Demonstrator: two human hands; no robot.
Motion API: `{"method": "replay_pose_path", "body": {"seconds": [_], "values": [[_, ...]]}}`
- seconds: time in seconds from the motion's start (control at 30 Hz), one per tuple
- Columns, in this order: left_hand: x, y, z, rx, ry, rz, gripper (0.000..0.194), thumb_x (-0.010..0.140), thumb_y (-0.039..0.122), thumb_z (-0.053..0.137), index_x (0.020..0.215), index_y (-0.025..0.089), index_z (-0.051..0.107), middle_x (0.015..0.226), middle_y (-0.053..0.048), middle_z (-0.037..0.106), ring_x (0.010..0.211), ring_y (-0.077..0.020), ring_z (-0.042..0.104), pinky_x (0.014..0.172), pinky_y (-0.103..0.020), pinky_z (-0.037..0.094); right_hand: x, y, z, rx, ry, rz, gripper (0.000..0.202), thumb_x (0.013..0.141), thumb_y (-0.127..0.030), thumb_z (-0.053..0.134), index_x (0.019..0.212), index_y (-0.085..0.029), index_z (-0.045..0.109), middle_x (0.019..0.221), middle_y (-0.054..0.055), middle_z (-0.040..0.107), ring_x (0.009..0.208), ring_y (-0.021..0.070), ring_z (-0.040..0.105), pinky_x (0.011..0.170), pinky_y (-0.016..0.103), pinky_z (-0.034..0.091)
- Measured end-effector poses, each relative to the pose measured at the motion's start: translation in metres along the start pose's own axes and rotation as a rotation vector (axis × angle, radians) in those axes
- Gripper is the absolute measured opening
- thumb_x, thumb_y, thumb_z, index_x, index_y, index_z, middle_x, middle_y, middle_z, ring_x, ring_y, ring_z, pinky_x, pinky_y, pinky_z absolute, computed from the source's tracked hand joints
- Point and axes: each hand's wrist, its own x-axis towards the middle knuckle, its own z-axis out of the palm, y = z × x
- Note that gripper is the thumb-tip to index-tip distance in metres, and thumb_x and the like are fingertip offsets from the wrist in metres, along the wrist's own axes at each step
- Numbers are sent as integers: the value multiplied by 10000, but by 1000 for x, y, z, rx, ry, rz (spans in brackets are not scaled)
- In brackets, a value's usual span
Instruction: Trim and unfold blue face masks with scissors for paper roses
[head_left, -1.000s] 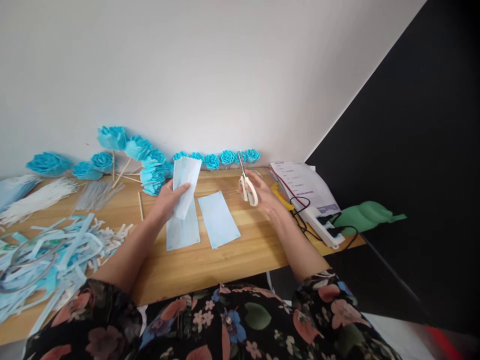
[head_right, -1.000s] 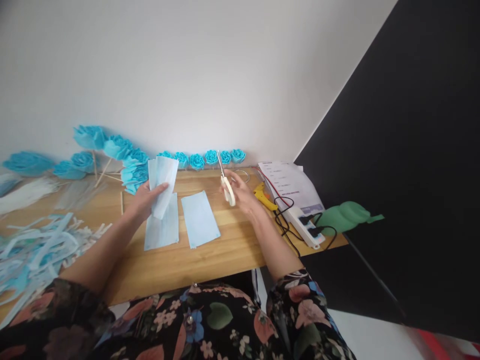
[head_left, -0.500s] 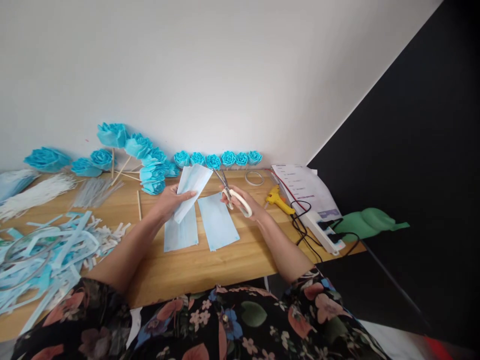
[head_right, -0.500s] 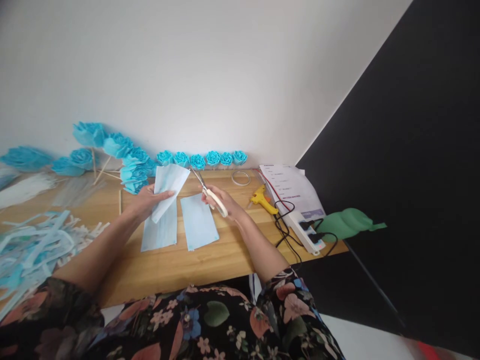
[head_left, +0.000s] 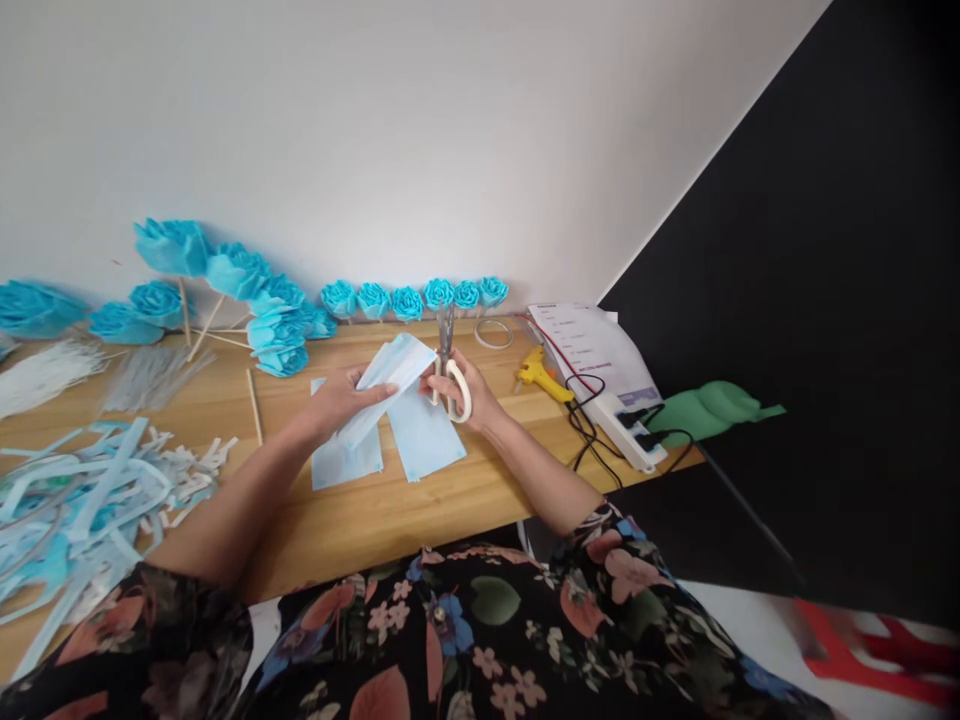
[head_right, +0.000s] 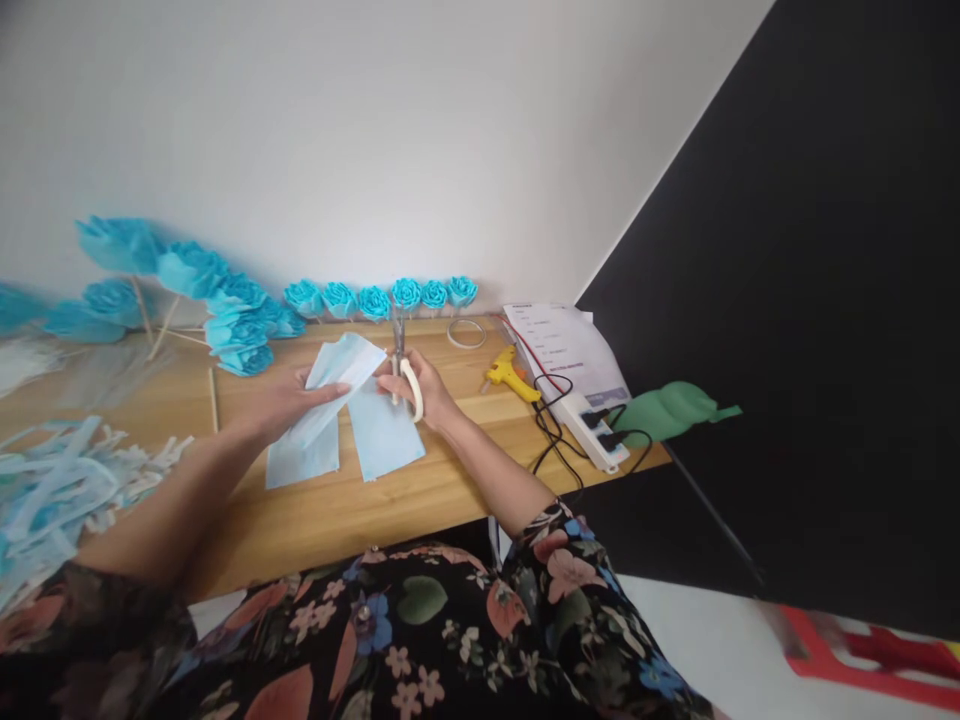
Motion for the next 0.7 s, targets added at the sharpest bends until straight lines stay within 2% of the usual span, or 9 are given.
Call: {"method": "replay_pose_path", "body": {"seconds": [0.07,0.17,0.3,0.4,0.5,0.6,0.7], "values": [[-2,2,5,59,-54,47,530,628,573,755,974,171,747,787,-26,696,629,-183,588,521,-228,405,-2,1,3,-53,22,-25,552,617,-433,843,1030,-245,528,765,-53,605,688,117,627,649,242,520],[-1,1,10,61,-65,89,495,604,534,780,958,188,763,725,-7,677,600,-174,569,499,-219,374,-4,2,4,-132,49,-26,545,617,-422,837,1023,-244,520,716,-59,584,651,116,602,580,222,476],[1,-4,13,-19,-69,3,434,550,512,818,806,167,760,584,1,602,474,-132,465,426,-216,294,-3,3,4,-144,60,-14,559,617,-435,826,1035,-244,508,714,-58,575,646,118,599,562,221,460],[3,-8,10,-115,-64,-43,435,524,528,830,746,165,736,596,-8,608,471,-129,472,420,-215,306,-2,1,2,-155,53,-34,528,664,-448,790,1064,-242,515,714,-55,568,622,107,576,554,219,439],[7,-12,2,-182,22,-98,489,501,553,832,751,149,714,623,-31,625,482,-152,506,434,-236,340,-3,-8,-3,-222,13,-28,443,726,-456,734,1056,-232,541,741,-45,560,590,87,524,541,216,412],[11,-16,-7,-233,124,-110,513,497,555,835,746,130,692,629,-54,629,487,-166,519,452,-256,358,-4,-15,-10,-320,-75,-20,404,741,-437,726,1048,-223,575,779,-37,547,644,88,512,576,212,412],[15,-20,-11,-305,150,-87,503,493,533,849,726,125,670,644,-62,631,507,-166,529,481,-266,380,-5,-18,-16,-448,-123,-7,418,735,-414,740,1074,-213,601,810,-36,558,696,91,512,648,217,414]]}}
